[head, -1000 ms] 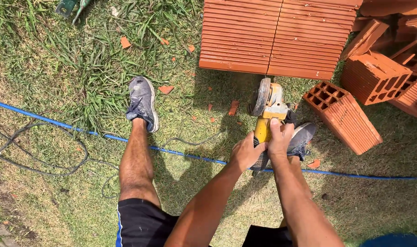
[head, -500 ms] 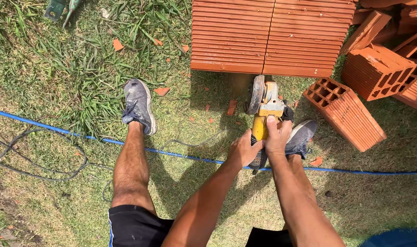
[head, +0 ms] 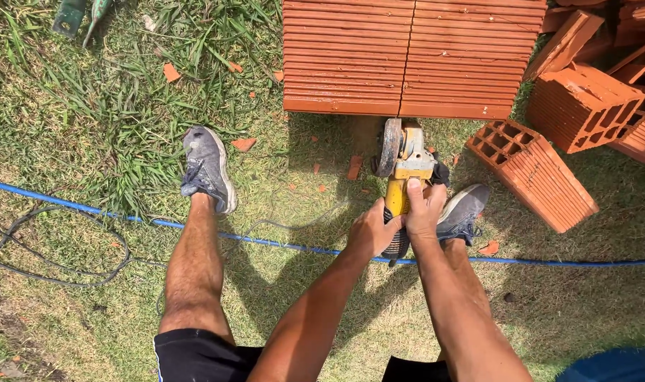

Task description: Cutting clay bricks in half using an electric angle grinder

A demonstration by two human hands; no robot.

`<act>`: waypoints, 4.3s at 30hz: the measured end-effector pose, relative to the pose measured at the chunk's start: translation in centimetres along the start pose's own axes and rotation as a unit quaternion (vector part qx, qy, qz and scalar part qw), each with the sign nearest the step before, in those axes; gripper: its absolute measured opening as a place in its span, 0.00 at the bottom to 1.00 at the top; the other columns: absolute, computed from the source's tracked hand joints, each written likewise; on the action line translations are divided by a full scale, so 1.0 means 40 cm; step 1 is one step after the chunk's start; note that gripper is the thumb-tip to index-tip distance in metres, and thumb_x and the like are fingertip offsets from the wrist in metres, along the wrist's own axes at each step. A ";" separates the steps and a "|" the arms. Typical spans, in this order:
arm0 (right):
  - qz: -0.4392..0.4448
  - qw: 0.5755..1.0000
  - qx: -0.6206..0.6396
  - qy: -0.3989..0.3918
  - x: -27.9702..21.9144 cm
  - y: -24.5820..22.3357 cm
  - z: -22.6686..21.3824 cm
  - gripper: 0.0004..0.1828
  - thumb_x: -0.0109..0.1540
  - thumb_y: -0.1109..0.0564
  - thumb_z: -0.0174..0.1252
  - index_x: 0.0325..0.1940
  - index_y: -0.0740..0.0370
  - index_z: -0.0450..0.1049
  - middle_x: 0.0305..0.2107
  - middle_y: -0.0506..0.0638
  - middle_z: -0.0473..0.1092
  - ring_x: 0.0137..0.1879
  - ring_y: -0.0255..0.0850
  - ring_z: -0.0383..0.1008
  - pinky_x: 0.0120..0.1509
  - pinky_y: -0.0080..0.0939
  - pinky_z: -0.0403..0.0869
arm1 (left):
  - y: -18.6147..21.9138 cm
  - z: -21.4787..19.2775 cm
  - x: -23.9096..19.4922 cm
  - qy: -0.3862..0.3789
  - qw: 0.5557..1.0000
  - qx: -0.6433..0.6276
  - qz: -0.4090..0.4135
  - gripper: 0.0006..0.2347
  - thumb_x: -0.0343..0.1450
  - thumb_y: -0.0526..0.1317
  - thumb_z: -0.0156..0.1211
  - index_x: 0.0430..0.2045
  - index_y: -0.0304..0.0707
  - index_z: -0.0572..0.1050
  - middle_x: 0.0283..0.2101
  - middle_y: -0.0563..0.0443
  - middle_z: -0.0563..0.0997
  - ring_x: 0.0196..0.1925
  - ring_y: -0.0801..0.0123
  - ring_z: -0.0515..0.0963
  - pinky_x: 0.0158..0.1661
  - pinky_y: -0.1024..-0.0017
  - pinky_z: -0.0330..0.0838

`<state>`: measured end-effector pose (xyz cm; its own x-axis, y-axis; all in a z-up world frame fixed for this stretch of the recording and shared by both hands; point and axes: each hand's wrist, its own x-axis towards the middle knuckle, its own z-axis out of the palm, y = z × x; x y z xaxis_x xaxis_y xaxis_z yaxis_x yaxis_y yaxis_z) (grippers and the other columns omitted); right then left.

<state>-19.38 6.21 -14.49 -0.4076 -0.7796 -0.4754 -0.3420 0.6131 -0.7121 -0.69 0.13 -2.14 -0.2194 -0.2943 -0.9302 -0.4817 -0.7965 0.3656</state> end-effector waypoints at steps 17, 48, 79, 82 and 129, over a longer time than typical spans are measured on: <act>-0.046 0.998 0.032 -0.025 0.012 0.032 0.040 0.32 0.65 0.47 0.60 0.68 0.66 0.64 0.51 0.61 0.70 0.56 0.42 0.68 0.65 0.55 0.66 | -0.046 0.018 0.066 0.004 1.000 0.020 -0.011 0.34 0.73 0.60 0.49 0.68 0.34 0.59 0.66 0.33 0.70 0.68 0.41 0.69 0.66 0.47 0.61; 0.122 0.991 -0.053 -0.028 0.033 -0.044 0.086 0.34 0.61 0.35 0.65 0.54 0.67 0.71 0.38 0.60 0.71 0.46 0.50 0.71 0.55 0.55 0.67 | -0.041 0.015 0.096 -0.022 0.997 -0.018 -0.073 0.30 0.75 0.55 0.51 0.69 0.36 0.59 0.63 0.35 0.72 0.67 0.44 0.70 0.63 0.48 0.65; 0.216 0.935 0.198 0.200 -0.123 -0.067 -0.116 0.22 0.63 0.40 0.66 0.36 0.51 0.61 0.31 0.47 0.60 0.39 0.39 0.66 0.45 0.41 0.69 | 0.070 -0.586 0.127 0.161 0.924 -0.265 0.223 0.50 0.66 0.64 0.64 0.73 0.35 0.41 0.75 0.20 0.35 0.77 0.29 0.34 0.71 0.34 0.36; 0.225 0.928 0.218 0.200 -0.123 -0.082 -0.123 0.19 0.64 0.41 0.64 0.38 0.52 0.64 0.29 0.49 0.65 0.36 0.42 0.72 0.42 0.41 0.74 | 0.097 -0.579 0.101 0.128 0.899 -0.374 0.190 0.46 0.67 0.59 0.67 0.75 0.50 0.42 0.77 0.28 0.34 0.76 0.26 0.39 0.68 0.29 0.39; 0.237 0.880 0.321 0.257 -0.134 0.002 -0.304 0.20 0.66 0.40 0.66 0.38 0.45 0.61 0.32 0.44 0.69 0.39 0.36 0.76 0.44 0.39 0.79 | 0.287 -0.445 -0.136 0.051 0.864 -0.493 -0.087 0.51 0.59 0.71 0.55 0.73 0.36 0.49 0.71 0.28 0.60 0.69 0.36 0.64 0.52 0.33 0.71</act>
<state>-27.52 11.97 -5.71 -0.7622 -0.1936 -0.6177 0.4503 0.5270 -0.7208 10.08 -16.81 6.52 -0.1163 -0.1287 -0.9848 0.4689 -0.8812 0.0598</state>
